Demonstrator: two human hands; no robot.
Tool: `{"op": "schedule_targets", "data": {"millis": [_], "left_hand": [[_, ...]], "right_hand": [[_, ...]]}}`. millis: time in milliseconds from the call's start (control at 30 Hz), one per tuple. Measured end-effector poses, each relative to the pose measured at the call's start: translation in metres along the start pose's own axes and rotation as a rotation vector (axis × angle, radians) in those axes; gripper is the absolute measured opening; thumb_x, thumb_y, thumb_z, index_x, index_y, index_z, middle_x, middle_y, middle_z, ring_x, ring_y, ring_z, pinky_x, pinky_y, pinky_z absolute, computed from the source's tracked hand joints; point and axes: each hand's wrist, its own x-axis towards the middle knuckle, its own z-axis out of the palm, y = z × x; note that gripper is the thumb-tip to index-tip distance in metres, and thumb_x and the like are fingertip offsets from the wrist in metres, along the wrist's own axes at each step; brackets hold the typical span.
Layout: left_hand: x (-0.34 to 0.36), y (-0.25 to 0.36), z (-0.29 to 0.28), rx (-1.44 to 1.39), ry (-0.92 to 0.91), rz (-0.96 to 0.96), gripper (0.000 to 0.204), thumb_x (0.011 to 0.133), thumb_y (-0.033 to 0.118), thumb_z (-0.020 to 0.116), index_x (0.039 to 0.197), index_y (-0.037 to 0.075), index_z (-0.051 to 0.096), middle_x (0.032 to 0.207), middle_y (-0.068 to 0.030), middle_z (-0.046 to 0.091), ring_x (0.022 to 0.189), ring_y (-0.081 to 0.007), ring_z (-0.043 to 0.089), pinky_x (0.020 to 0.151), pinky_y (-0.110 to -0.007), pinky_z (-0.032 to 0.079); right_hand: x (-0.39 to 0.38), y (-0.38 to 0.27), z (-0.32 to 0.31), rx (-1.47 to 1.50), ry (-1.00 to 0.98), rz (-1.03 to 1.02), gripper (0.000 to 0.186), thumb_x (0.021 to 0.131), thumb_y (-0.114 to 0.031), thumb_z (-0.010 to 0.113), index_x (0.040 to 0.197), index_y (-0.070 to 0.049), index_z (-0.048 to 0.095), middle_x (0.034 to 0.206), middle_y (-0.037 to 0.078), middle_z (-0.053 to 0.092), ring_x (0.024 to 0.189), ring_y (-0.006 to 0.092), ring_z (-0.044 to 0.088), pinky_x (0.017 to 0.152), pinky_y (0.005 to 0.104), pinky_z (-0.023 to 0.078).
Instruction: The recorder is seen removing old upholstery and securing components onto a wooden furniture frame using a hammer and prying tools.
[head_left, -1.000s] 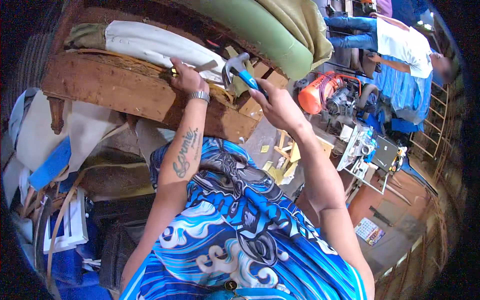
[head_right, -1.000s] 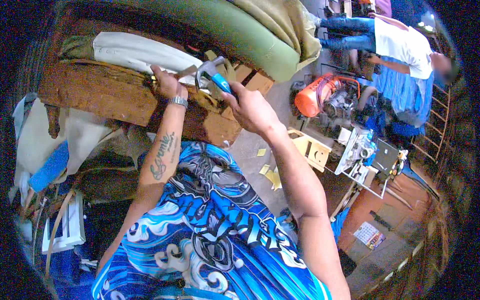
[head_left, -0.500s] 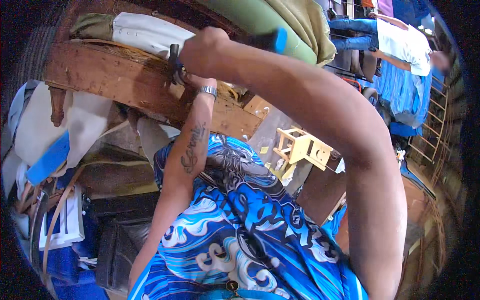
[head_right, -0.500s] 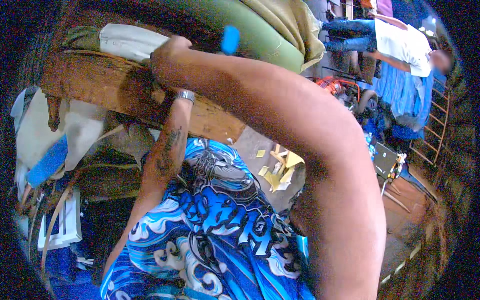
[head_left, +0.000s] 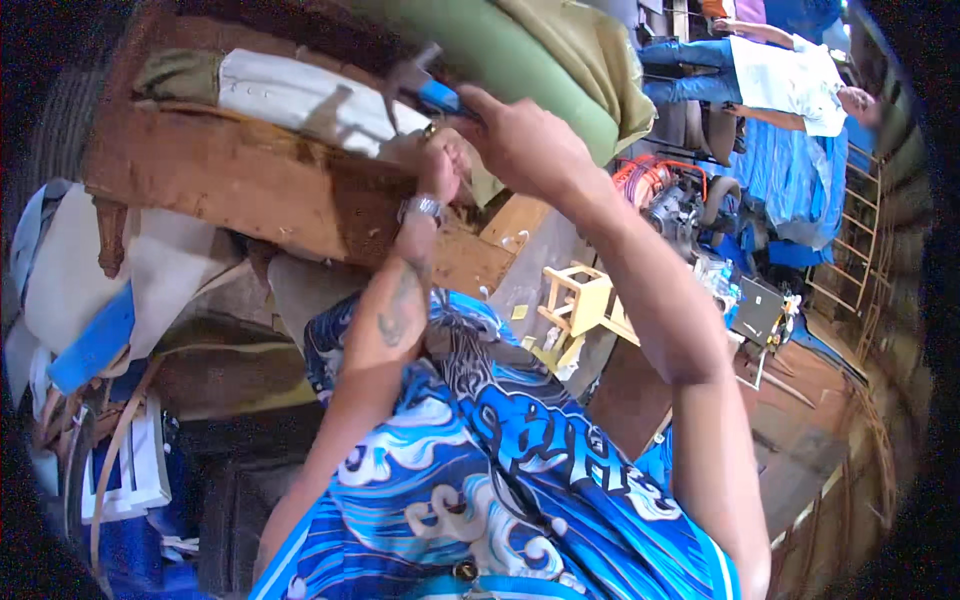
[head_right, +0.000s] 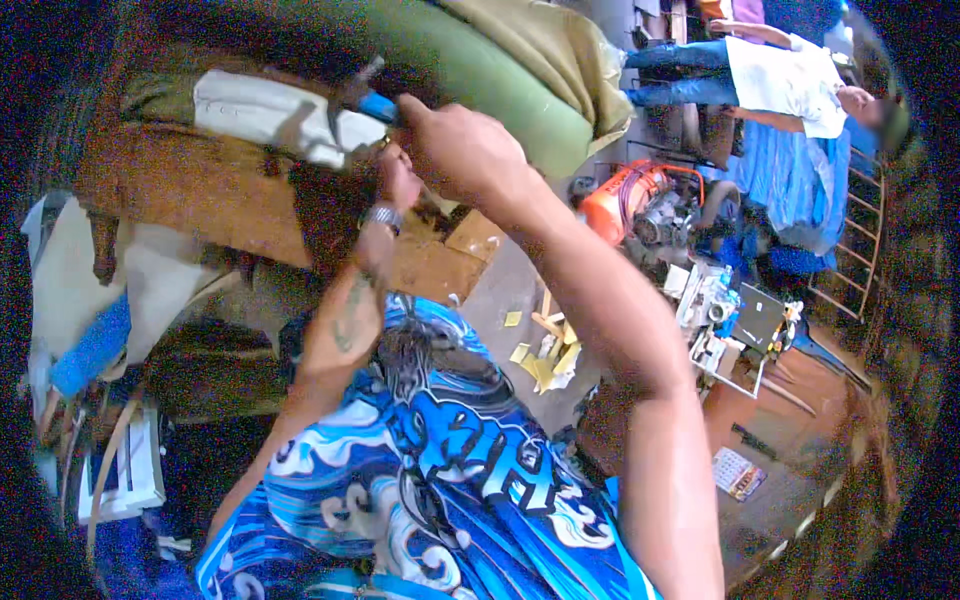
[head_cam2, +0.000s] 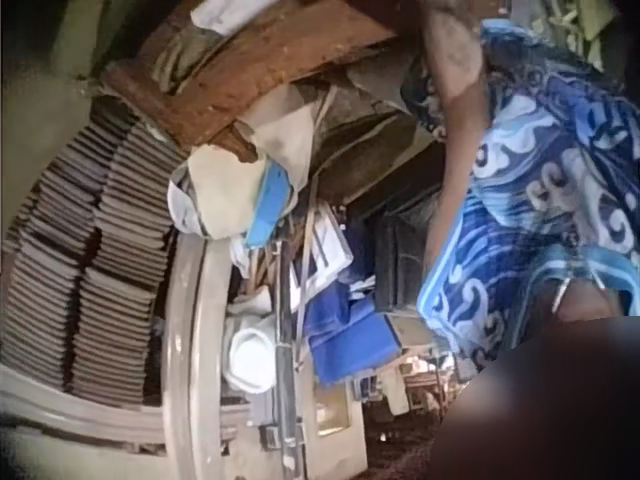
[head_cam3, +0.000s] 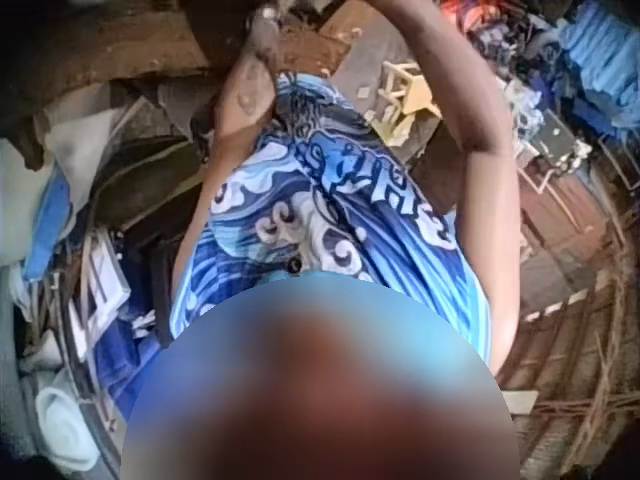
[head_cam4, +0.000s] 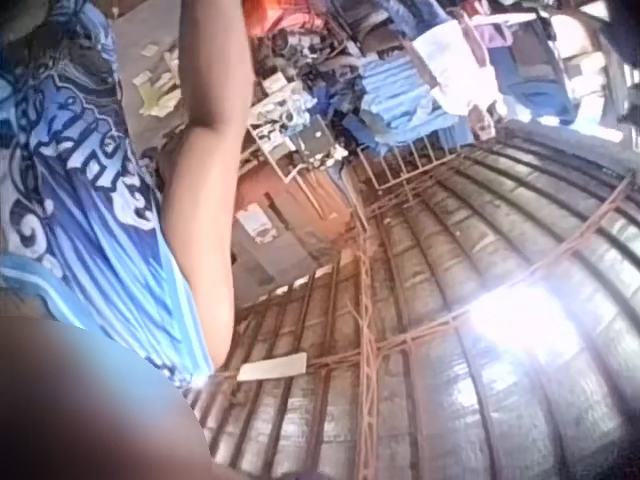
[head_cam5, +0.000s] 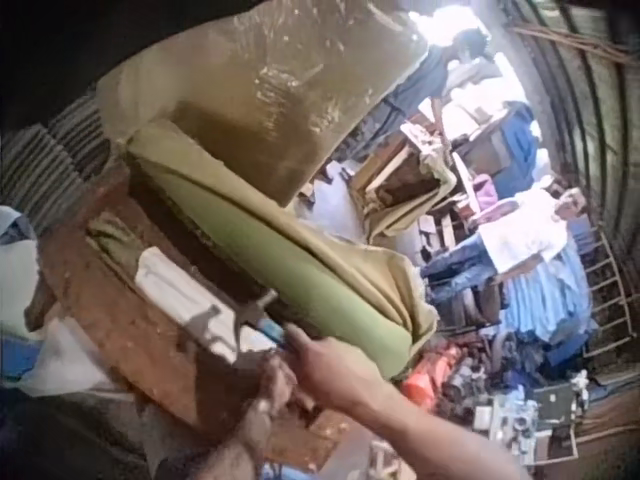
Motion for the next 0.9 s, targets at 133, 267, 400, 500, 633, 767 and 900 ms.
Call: {"op": "schedule_targets", "data": {"millis": [133,267,400,500,633,767,900], "left_hand": [[-0.018,0.068,0.029,0.081,-0.057,-0.035,0.03,0.09,0.032,0.053,0.067,0.017,0.041,0.055,0.0053,0.035,0.044,-0.0057,0.032,0.042,-0.023,0.025],[-0.049,0.179,0.031,0.22,0.059,0.103,0.024,0.094,0.03,0.048,0.077,0.014,0.044,0.064,0.0048,0.037,0.049,-0.0052,0.032,0.044,-0.02,0.025],[-0.113,0.256,0.032,0.56,0.234,0.131,0.014,0.092,0.025,0.054,0.089,0.011,0.051,0.068,0.0037,0.045,0.055,-0.0055,0.04,0.048,-0.02,0.032],[-0.167,0.297,0.029,1.157,0.361,0.007,0.017,0.09,0.022,0.058,0.096,0.007,0.055,0.076,-0.002,0.056,0.066,-0.0091,0.051,0.057,-0.024,0.042],[-0.209,0.335,0.008,1.787,0.331,0.278,0.023,0.087,0.024,0.062,0.091,0.002,0.058,0.075,-0.0094,0.06,0.063,-0.0184,0.055,0.063,-0.031,0.046],[-0.214,0.367,0.006,1.768,0.427,0.223,0.023,0.087,0.024,0.062,0.09,0.001,0.059,0.078,-0.0128,0.061,0.071,-0.0212,0.059,0.068,-0.034,0.047],[-0.183,0.406,-0.005,1.787,0.345,0.255,0.02,0.085,0.021,0.062,0.09,0.001,0.06,0.083,-0.0165,0.062,0.078,-0.0294,0.061,0.072,-0.038,0.047]], "right_hand": [[-0.033,0.045,0.024,0.325,0.084,0.098,0.039,0.094,-0.034,0.048,0.121,-0.007,0.052,0.081,0.016,0.064,0.07,0.0329,0.063,0.063,0.0432,0.048],[-0.038,0.05,0.063,0.824,0.064,0.293,0.041,0.093,-0.033,0.049,0.122,-0.003,0.05,0.085,0.012,0.054,0.077,0.021,0.051,0.069,0.0329,0.041],[-0.022,0.007,0.084,0.94,0.003,0.225,0.045,0.089,-0.03,0.054,0.125,-0.003,0.049,0.108,0.026,0.059,0.106,0.0369,0.057,0.092,0.0402,0.043],[0.005,-0.032,0.088,0.821,0.072,0.033,0.048,0.086,-0.026,0.058,0.127,-0.005,0.045,0.102,0.03,0.06,0.099,0.0421,0.058,0.086,0.045,0.045],[0.063,-0.064,0.104,0.791,0.194,0.152,0.038,0.087,-0.023,0.057,0.122,-0.011,0.048,0.1,0.027,0.061,0.098,0.0425,0.057,0.081,0.0463,0.047],[0.088,-0.039,0.131,0.522,0.218,0.244,0.041,0.086,-0.012,0.05,0.126,-0.015,0.046,0.102,0.026,0.06,0.094,0.0424,0.058,0.079,0.0499,0.046],[0.087,-0.023,0.144,0.347,0.271,0.265,0.046,0.084,-0.008,0.048,0.129,-0.016,0.044,0.117,0.024,0.051,0.095,0.0426,0.057,0.079,0.0495,0.048]]}}
